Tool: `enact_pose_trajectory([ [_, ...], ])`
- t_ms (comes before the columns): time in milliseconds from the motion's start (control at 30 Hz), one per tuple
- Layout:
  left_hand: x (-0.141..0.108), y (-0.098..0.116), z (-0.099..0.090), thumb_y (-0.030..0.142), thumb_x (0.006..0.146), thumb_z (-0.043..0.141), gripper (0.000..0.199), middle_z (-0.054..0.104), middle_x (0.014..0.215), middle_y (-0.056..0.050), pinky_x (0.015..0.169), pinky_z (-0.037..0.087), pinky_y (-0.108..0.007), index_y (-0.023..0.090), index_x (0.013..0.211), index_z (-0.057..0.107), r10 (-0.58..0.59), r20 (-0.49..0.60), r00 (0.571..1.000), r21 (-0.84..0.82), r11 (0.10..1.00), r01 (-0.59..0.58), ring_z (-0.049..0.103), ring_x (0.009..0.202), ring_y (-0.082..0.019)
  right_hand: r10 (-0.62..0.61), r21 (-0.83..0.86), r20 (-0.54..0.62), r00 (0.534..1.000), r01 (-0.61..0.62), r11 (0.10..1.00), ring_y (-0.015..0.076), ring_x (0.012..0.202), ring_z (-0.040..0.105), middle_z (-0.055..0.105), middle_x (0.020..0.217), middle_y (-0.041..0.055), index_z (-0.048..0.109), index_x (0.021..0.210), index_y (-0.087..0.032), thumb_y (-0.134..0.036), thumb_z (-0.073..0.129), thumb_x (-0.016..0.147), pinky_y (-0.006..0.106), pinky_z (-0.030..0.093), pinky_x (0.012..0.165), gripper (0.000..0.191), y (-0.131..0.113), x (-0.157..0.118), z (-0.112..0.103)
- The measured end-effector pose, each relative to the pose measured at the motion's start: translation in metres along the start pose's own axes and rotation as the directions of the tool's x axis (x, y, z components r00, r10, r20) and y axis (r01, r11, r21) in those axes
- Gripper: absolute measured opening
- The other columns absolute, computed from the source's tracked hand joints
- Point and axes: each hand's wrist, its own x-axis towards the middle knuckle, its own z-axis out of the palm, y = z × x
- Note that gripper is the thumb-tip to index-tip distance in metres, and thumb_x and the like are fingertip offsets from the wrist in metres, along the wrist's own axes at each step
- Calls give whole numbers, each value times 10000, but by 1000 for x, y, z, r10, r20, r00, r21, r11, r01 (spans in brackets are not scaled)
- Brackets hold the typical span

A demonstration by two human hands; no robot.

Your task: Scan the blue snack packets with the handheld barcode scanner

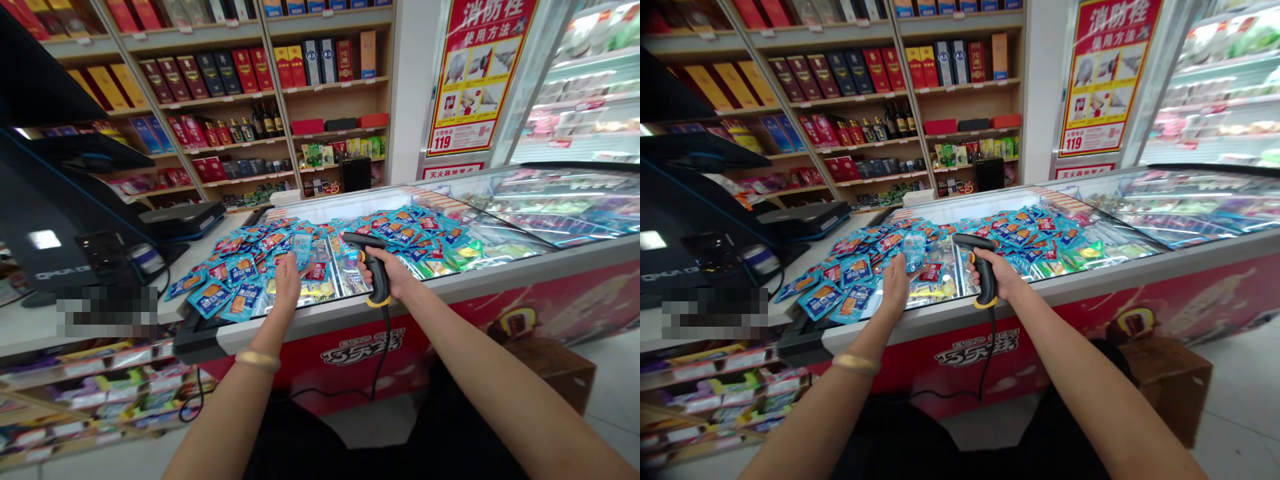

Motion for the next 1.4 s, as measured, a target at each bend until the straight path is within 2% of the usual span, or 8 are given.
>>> enact_pose_trajectory([
  [200,-1,1,1,494,922,369,444,377,528,33,538,415,-271,231,564,352,11,-2,1000,188,982,-10,409,537,-133,15,-94,49,999,-11,995,74,427,455,544,578,-12,576,763,-154,-328,615,808,183,393,406,184,2,-2,-1],
  [333,-3,10,1,367,929,343,403,356,519,32,514,297,-273,228,552,311,78,72,994,367,925,-99,369,515,-130,28,-145,71,997,-18,989,73,441,458,547,589,-13,577,759,-155,-349,646,779,184,395,422,207,4,-1,-3],
  [500,-6,16,2,315,925,317,367,354,517,33,522,254,-273,226,570,307,100,110,989,419,898,-137,368,512,-130,45,-175,85,995,-30,984,72,451,460,553,593,-4,582,735,-145,-346,634,786,187,404,438,214,4,0,-4],
  [800,-6,18,3,318,929,314,379,376,503,26,528,255,-281,231,560,315,74,113,991,424,898,-116,382,505,-140,40,-191,81,996,-24,981,73,445,461,561,587,-4,576,722,-147,-335,618,796,186,410,436,206,4,0,-3],
  [1067,-5,9,1,477,922,341,458,407,486,17,521,343,-278,232,536,365,115,97,989,370,918,-143,409,490,-147,31,-140,88,996,-19,990,74,434,463,548,583,-10,570,725,-156,-351,658,768,186,410,420,218,4,-1,-1],
  [1200,-4,13,8,459,947,298,446,672,782,-61,750,487,-319,191,838,638,165,157,974,365,907,-212,627,768,-208,-3,-61,66,998,7,998,70,425,449,535,570,-13,564,738,-158,-335,619,794,178,396,410,194,0,-1,-3],
  [1300,-2,21,28,406,965,287,451,661,1162,-107,958,450,-359,172,1188,602,247,280,928,346,875,-337,602,1098,-227,-40,-27,18,999,40,999,71,427,452,537,574,-10,570,752,-156,-324,591,813,176,398,409,181,-9,-3,-10],
  [1400,1,29,63,360,973,278,465,596,1275,-135,1040,400,-372,143,1296,533,334,411,848,320,819,-477,533,1211,-221,-102,-11,-31,994,102,995,73,430,446,537,579,-7,565,759,-161,-315,579,826,177,403,410,169,-23,-9,-22],
])
